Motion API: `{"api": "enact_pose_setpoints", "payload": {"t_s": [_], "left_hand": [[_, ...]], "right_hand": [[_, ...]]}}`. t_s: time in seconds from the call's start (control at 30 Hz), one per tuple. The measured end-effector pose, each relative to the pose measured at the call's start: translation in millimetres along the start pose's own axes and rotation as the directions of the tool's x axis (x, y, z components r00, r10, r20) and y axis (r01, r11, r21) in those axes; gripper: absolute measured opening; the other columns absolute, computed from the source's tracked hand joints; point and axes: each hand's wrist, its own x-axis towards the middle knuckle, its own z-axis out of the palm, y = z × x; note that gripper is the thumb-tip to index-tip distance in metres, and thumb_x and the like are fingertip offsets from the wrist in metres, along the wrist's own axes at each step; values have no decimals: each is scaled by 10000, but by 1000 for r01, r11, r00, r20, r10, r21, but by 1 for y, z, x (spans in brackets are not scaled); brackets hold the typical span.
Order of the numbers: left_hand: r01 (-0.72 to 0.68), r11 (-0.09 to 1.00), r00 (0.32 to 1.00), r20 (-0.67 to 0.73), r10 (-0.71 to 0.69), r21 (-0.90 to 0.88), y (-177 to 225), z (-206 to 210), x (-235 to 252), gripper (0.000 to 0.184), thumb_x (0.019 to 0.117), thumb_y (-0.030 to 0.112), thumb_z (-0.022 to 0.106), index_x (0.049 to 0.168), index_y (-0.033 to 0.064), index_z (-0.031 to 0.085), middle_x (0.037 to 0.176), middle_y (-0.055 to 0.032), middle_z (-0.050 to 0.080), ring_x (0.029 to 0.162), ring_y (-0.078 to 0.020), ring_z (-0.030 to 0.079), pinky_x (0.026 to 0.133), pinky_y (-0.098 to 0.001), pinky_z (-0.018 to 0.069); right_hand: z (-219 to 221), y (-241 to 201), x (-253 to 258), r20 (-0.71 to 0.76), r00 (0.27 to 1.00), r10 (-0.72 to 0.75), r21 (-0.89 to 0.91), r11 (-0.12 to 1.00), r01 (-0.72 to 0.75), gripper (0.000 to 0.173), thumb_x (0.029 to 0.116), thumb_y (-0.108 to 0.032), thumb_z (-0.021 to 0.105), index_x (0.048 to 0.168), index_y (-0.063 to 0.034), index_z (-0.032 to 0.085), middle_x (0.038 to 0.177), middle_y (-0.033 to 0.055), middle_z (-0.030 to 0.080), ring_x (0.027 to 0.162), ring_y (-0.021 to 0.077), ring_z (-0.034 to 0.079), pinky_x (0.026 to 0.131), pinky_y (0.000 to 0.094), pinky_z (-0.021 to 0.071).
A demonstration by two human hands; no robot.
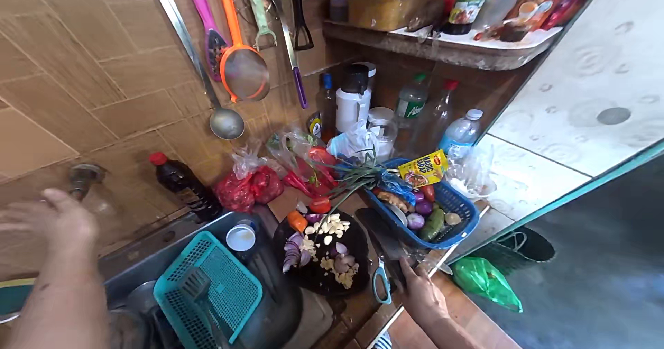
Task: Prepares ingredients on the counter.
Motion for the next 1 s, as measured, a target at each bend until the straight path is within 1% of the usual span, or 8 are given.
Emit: {"api": "enact_pose_setpoints", "payload": {"t_s": [0.2, 0.37, 0.47, 0.6, 0.7, 0.8, 0.87, 1.0], "left_hand": [[-266, 964, 925, 275, 262, -25, 22, 20, -46, 647, 1117, 463, 308, 1548, -11, 401, 1567, -330, 382, 1468, -513, 346, 1168, -698, 254], [526, 785, 842, 333, -425, -328, -66, 31, -10, 383, 1092, 212, 430, 1415, 6, 436, 1263, -171, 540, 1017, -210, 563, 878, -380, 500], [546, 652, 838, 358, -412, -526, -99, 28, 7, 375, 1061, 98, 458, 1428, 31, 423, 1226, -126, 564, 953, -144, 603, 798, -285, 538], [534, 567, 845, 369, -387, -628, -96, 41, 20, 108, 1110, 248, 429, 1110, 186, 517, 805, 97, 566, 560, 76, 486, 478, -75, 401], [597, 558, 801, 390, -455, -576, -89, 49, 17, 265, 1088, 346, 419, 856, 218, 428, 600, 89, 387, 436, -9, 350, 403, -162, 325], [551, 494, 818, 320, -477, -672, -90, 35, 17, 159, 1071, 289, 468, 1137, 149, 506, 857, -11, 483, 659, -99, 482, 586, -266, 462], [551, 473, 817, 328, -475, -687, -78, 21, 11, 98, 1080, 274, 438, 1058, 182, 466, 803, 29, 467, 595, -47, 457, 519, -195, 428], [686, 667, 577, 776, -256, -291, -54, 18, 6, 419, 1079, 528, 361, 810, 224, 464, 524, 107, 379, 383, 24, 335, 363, -125, 299]], "right_hand": [[-8, 3, 4, -93, 993, -75, 51, 995, 80, 661, 1040, -308, 590, 1628, -150, 330, 1504, 223, 511, 1341, 392, 557, 1088, 541, 481], [-5, 65, -31, -398, 899, -184, 215, 934, 287, 488, 997, -205, 638, 1446, -22, 580, 1292, 271, 652, 1107, 419, 685, 976, 581, 544], [-1, 82, -55, -386, 911, -144, 271, 926, 262, 388, 1008, -169, 617, 1344, 23, 648, 1185, 270, 697, 1042, 406, 709, 943, 560, 560], [2, 65, -74, -284, 941, -182, 302, 915, 268, 333, 1034, -173, 581, 1295, 2, 689, 1147, 234, 729, 1022, 376, 727, 941, 546, 567], [8, 53, -78, -260, 934, -246, 268, 911, 314, 318, 1029, -187, 584, 1265, -15, 710, 1123, 218, 737, 998, 367, 734, 926, 548, 573], [6, 52, -84, -247, 924, -293, 236, 906, 351, 315, 1028, -182, 596, 1261, -3, 710, 1121, 237, 735, 996, 386, 734, 923, 574, 572], [8, 58, -84, -218, 923, -316, 250, 897, 366, 337, 1033, -181, 582, 1280, 21, 691, 1130, 263, 725, 996, 405, 729, 923, 581, 569], [13, 71, -84, -78, 939, -333, 265, 902, 342, 389, 1054, -204, 546, 1315, 67, 646, 1172, 315, 694, 1025, 456, 707, 951, 608, 542]]}}
